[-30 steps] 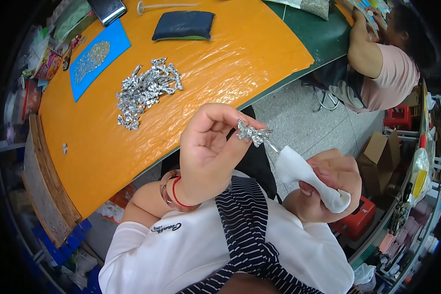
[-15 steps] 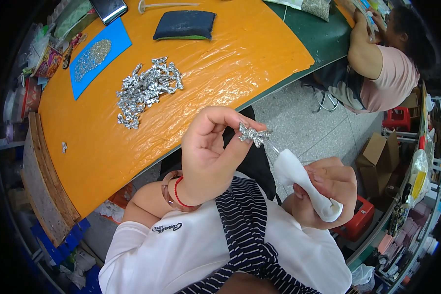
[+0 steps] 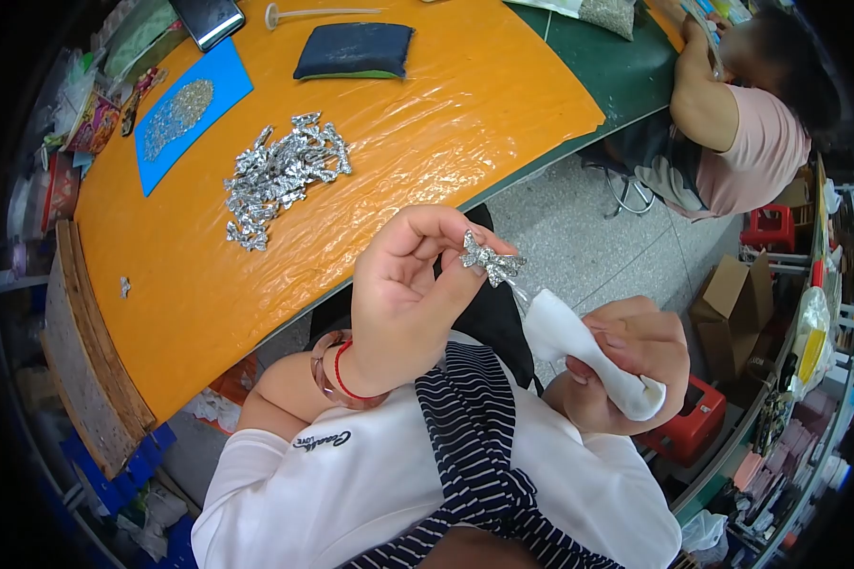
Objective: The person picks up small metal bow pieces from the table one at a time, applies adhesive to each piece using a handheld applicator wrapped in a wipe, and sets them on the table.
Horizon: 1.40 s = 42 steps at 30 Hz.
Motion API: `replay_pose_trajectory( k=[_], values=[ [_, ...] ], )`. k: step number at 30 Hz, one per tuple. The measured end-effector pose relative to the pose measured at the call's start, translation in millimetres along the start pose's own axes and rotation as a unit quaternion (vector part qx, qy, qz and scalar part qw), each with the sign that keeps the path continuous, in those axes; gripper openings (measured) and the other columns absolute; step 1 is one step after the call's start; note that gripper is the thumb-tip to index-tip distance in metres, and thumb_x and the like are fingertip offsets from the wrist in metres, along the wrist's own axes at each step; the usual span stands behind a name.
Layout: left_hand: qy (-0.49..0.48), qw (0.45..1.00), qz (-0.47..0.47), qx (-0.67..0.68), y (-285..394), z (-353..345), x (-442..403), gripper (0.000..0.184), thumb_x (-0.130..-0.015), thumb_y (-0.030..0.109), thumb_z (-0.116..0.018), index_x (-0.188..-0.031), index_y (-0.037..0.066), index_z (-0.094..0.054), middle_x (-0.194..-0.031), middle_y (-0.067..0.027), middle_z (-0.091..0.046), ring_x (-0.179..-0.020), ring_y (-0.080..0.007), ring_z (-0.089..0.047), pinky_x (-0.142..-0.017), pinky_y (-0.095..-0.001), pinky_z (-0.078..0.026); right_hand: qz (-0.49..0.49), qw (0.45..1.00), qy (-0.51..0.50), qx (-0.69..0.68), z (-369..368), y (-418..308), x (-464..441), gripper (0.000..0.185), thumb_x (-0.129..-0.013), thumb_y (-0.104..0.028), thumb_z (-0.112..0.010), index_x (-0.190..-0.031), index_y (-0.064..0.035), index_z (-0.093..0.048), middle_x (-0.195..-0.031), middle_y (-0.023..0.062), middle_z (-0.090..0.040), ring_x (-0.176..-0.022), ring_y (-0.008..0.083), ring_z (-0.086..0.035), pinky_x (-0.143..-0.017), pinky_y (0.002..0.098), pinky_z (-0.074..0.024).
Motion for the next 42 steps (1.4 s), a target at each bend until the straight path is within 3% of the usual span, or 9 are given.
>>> replay_pose_trajectory(
  k=[12,19,42],
  values=[
    [0.005,1.0,0.002,-0.015,-0.6,-0.9,1.8,0.015,-0.072,-0.006,-0.045,-0.086,-0.002,-0.041,-0.083,-0.0108,-0.051,-0.079,-0.0113,-0.05,-0.065,-0.0177,-0.037,-0.032,0.999,0.014,0.001,0.6,1.8,1.9,0.034,-0.045,0.003,-0.072,-0.07,-0.0032,-0.05,-0.068,0.0089,-0.052,-0.055,0.0185,-0.054,-0.045,0.0233,-0.0421],
    [0.007,0.999,0.012,-0.046,1.4,0.0,0.5,0.014,-0.073,-0.005,-0.044,-0.086,-0.002,-0.041,-0.084,-0.0114,-0.052,-0.075,-0.0084,-0.048,-0.064,-0.0172,-0.037,0.001,1.0,0.011,0.003,4.8,-3.3,-0.4,0.034,-0.045,0.004,-0.072,-0.071,-0.0033,-0.051,-0.067,0.0087,-0.051,-0.055,0.0184,-0.054,-0.045,0.0236,-0.0426],
    [0.01,1.0,0.024,-0.017,1.0,-2.1,5.1,0.013,-0.074,-0.004,-0.043,-0.086,-0.002,-0.042,-0.084,-0.0098,-0.052,-0.079,-0.0101,-0.049,-0.067,-0.0182,-0.038,-0.007,1.0,-0.006,0.019,2.8,-7.3,3.2,0.033,-0.047,0.004,-0.071,-0.072,-0.0037,-0.051,-0.068,0.0084,-0.051,-0.054,0.0173,-0.054,-0.045,0.0238,-0.0432]
  ],
)
Point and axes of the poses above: each hand's wrist, its own x-axis away from the middle knuckle, its own z-axis out of the back of the hand, y = z × x, the point moved 9 cm from there along -x, towards the middle knuckle
